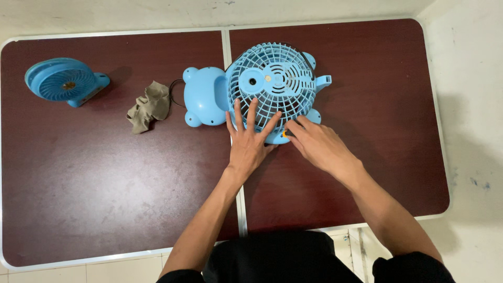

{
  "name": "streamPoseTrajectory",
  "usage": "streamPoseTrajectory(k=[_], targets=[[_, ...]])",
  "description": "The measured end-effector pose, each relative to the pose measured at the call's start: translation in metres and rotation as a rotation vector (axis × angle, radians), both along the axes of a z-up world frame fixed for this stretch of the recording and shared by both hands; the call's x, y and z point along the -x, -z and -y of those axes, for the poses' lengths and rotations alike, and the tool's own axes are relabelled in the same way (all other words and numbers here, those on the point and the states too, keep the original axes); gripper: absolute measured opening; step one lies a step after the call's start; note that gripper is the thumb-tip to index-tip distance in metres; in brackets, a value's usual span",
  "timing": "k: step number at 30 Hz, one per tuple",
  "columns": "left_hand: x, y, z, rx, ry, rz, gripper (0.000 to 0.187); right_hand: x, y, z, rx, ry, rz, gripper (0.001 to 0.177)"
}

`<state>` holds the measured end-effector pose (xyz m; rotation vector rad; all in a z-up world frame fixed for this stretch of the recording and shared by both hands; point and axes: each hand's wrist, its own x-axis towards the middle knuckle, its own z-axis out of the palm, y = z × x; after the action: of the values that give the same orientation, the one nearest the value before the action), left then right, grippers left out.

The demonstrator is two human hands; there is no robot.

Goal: The person uses a screwdriver to tighten screws on the base and cage of a light blue bear-shaped desk fan. They rotate the fan to access different screw locations and continue tightening throughout the clip.

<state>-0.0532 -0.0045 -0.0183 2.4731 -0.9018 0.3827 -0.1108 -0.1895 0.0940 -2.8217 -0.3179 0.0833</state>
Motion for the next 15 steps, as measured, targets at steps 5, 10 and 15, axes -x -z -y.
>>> streamPoseTrajectory(k=[5,10,15], targets=[[-0.0008,0.0019,0.0005,-0.028,0.008,-0.012,0.107,-0.0016,0.0004,-0.0054,0.018,0.051,-0.05,0.033],[-0.0006,0.0028,0.0004,0.035,0.017,0.017,0.105,0.0001,-0.0012,-0.0055,-0.034,0.049,-0.082,0.031],[-0.0008,0.0022,-0.0007,0.033,0.023,-0.004,0.105,0.0009,0.0006,-0.0036,-0.058,0.133,-0.085,0.032]])
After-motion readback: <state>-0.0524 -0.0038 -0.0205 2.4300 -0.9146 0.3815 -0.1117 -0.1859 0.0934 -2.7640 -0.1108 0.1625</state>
